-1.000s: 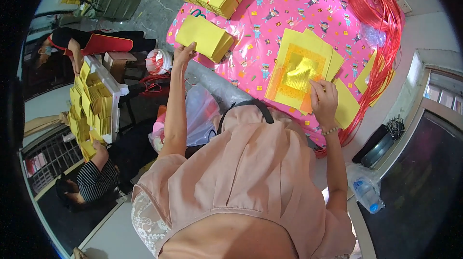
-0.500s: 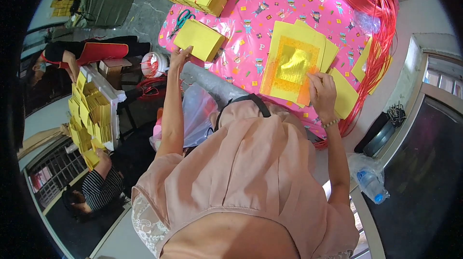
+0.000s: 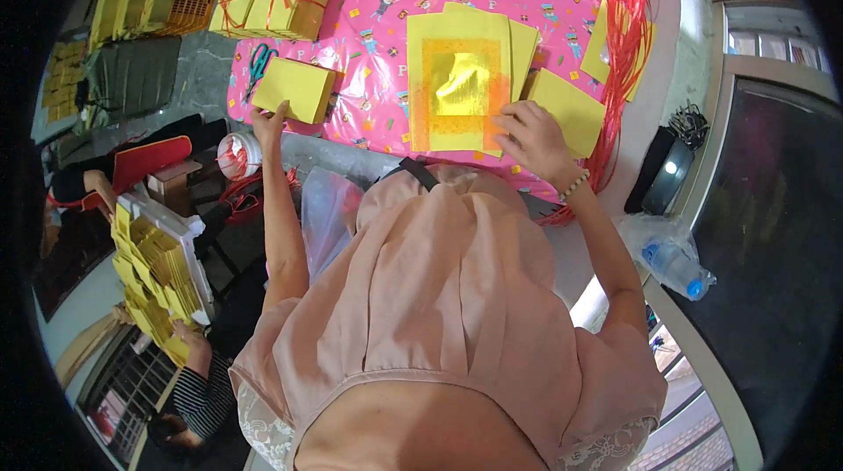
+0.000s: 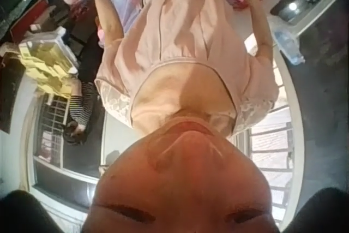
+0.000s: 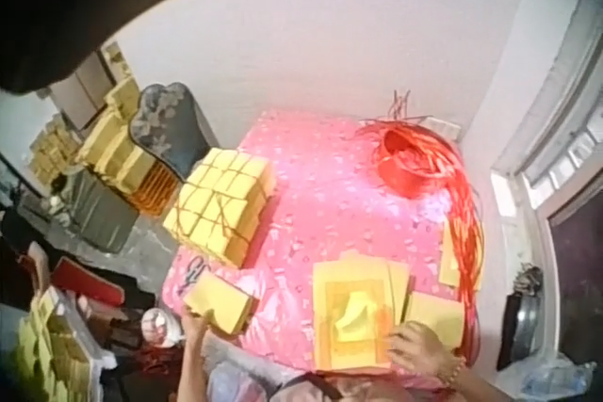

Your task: Folding and wrapping yellow paper packets on a table.

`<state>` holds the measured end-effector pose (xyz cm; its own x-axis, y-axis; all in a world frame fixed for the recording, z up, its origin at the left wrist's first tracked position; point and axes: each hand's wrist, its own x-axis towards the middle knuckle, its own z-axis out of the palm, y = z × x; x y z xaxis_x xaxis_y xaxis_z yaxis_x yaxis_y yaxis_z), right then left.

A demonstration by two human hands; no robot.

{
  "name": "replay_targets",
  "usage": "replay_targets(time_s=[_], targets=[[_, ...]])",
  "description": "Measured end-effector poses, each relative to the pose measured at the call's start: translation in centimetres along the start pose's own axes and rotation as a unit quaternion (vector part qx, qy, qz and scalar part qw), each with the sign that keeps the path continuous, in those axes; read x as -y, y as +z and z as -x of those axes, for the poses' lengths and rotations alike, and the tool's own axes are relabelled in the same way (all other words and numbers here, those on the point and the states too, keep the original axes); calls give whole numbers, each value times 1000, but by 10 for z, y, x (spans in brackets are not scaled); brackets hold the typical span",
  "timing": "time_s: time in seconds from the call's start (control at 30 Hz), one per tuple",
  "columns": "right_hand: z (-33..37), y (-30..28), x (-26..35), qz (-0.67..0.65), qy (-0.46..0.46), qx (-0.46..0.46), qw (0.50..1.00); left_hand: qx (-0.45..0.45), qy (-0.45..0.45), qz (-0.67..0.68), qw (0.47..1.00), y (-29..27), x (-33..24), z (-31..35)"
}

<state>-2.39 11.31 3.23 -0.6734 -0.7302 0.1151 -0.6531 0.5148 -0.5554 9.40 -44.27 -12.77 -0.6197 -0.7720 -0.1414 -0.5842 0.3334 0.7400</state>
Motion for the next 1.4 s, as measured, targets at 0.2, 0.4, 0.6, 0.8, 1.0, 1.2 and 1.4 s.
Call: replay_targets(time_s=[0.2, 0.4, 0.6, 0.8, 1.0, 1.2, 1.4], targets=[[15, -3, 1, 30, -27, 57, 998, -54, 30, -90, 994, -4, -35, 25], [16, -2, -1, 69, -59, 38, 995, -226, 255, -167, 925, -6, -104, 60], [15, -2, -6, 50, -91, 1, 995, 125, 393, 66, 909, 43, -203, 149], [11, -5, -5, -13, -47, 26, 998, 339, 459, -36, 820, 77, -243, 215], [4, -8, -6, -66, -5, 10, 998, 326, 493, -91, 801, 89, -242, 231], [2, -5, -9, -34, 32, 16, 999, 298, 481, -135, 813, 95, -238, 226], [-25, -26, -4, 18, -84, -61, 994, 343, 479, -179, 788, 93, -255, 207]])
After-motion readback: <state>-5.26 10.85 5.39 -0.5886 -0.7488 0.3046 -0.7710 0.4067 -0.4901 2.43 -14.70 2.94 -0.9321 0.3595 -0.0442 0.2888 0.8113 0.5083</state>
